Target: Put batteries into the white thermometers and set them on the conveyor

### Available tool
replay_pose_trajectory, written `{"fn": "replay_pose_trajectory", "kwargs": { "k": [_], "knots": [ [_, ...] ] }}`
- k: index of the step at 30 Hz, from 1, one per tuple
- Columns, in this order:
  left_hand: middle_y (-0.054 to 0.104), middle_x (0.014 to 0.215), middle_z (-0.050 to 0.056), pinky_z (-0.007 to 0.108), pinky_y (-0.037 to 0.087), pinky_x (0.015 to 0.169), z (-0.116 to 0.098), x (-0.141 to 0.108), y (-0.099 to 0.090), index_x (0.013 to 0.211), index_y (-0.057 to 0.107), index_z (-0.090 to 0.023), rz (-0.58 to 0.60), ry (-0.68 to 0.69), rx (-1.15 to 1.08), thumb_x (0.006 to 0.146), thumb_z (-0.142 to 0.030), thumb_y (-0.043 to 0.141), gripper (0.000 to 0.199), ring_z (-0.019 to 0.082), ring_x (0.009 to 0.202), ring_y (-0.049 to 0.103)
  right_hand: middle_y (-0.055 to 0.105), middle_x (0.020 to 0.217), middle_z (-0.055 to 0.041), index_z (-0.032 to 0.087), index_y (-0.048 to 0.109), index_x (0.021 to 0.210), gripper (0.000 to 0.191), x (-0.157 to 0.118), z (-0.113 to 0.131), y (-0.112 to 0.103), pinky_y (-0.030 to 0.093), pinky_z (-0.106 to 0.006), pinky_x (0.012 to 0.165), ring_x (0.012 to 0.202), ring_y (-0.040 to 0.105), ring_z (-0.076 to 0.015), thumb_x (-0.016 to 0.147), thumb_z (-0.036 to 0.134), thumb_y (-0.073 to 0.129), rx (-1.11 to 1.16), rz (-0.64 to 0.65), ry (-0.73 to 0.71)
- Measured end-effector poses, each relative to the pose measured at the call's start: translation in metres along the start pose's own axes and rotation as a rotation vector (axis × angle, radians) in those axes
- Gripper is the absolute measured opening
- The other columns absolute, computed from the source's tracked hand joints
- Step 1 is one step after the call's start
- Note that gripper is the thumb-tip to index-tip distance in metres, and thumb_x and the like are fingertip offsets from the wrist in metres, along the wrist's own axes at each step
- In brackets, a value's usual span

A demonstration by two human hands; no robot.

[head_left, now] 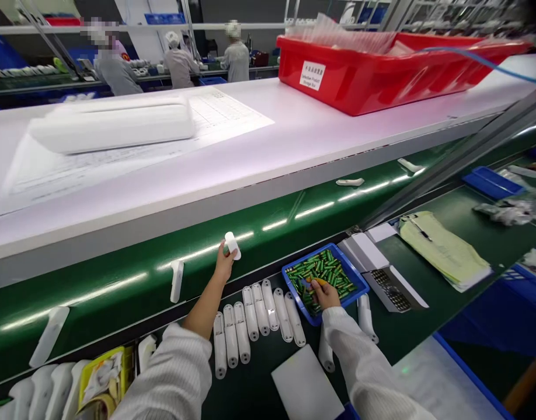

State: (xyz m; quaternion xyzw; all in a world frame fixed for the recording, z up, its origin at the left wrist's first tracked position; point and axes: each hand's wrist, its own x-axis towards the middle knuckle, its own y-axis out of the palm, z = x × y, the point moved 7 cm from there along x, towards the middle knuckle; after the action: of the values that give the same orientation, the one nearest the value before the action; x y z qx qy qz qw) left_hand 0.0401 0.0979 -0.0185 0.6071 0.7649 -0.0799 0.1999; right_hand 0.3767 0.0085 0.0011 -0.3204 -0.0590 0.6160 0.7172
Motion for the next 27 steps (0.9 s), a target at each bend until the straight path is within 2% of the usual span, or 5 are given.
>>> {"fn": "replay_pose_trajectory", "kwargs": {
  "k": [5,13,17,24,27],
  "knots": [
    [0.064,0.101,0.005,0.03,0.046,0.087,-0.018,-0.115,-0.021,0.136,0.035,-0.027,0.085,-0.027,-0.284,0.064,-0.018,0.077,0.084,0.02,0.105,0.059,0.055,0.069,0.0012,0.018,0.048,0.114,0.069,-0.045,0.043,0.009,0.027,-0.022,0.037,0.037,0.038,-0.0074,0.072,0.073,0.048,0.401,0.135,-0.055],
    [0.049,0.071,-0.001,0.019,0.037,0.05,-0.054,-0.267,-0.029,0.083,0.059,-0.015,0.063,-0.033,-0.597,0.08,-0.044,0.062,0.029,0.006,0.055,0.045,0.06,0.054,0.0025,0.018,0.048,0.1,0.045,-0.18,0.138,0.05,0.017,-0.016,0.03,0.027,0.035,-0.0045,0.078,0.056,0.061,0.714,0.559,-0.083],
    [0.047,0.069,0.001,0.025,0.049,0.069,-0.081,-0.309,-0.03,0.07,0.056,-0.013,0.068,0.045,-0.745,0.081,-0.043,0.061,0.032,0.011,0.066,0.051,0.056,0.045,0.005,0.021,0.043,0.088,0.044,-0.245,0.177,0.068,0.022,-0.016,0.028,0.026,0.035,-0.0067,0.078,0.061,0.058,0.686,0.651,-0.196],
    [0.048,0.072,0.001,0.034,0.047,0.093,-0.106,-0.353,-0.055,0.073,0.058,-0.014,-0.002,0.239,-0.819,0.087,-0.04,0.052,0.03,0.014,0.076,0.053,0.052,0.051,0.001,0.018,0.051,0.064,0.035,-0.34,0.232,0.062,0.034,-0.025,0.046,0.045,0.049,-0.0117,0.095,0.033,0.044,0.056,0.25,-1.199],
    [0.048,0.072,0.001,0.034,0.047,0.093,-0.11,-0.365,-0.067,0.073,0.058,-0.015,-0.048,0.32,-0.787,0.088,-0.04,0.05,0.03,0.014,0.076,0.053,0.054,0.057,-0.0008,0.017,0.053,0.066,0.039,-0.361,0.237,0.069,0.034,-0.026,0.047,0.047,0.05,-0.0122,0.098,0.028,0.035,-0.158,0.309,-1.36]
  ]
}}
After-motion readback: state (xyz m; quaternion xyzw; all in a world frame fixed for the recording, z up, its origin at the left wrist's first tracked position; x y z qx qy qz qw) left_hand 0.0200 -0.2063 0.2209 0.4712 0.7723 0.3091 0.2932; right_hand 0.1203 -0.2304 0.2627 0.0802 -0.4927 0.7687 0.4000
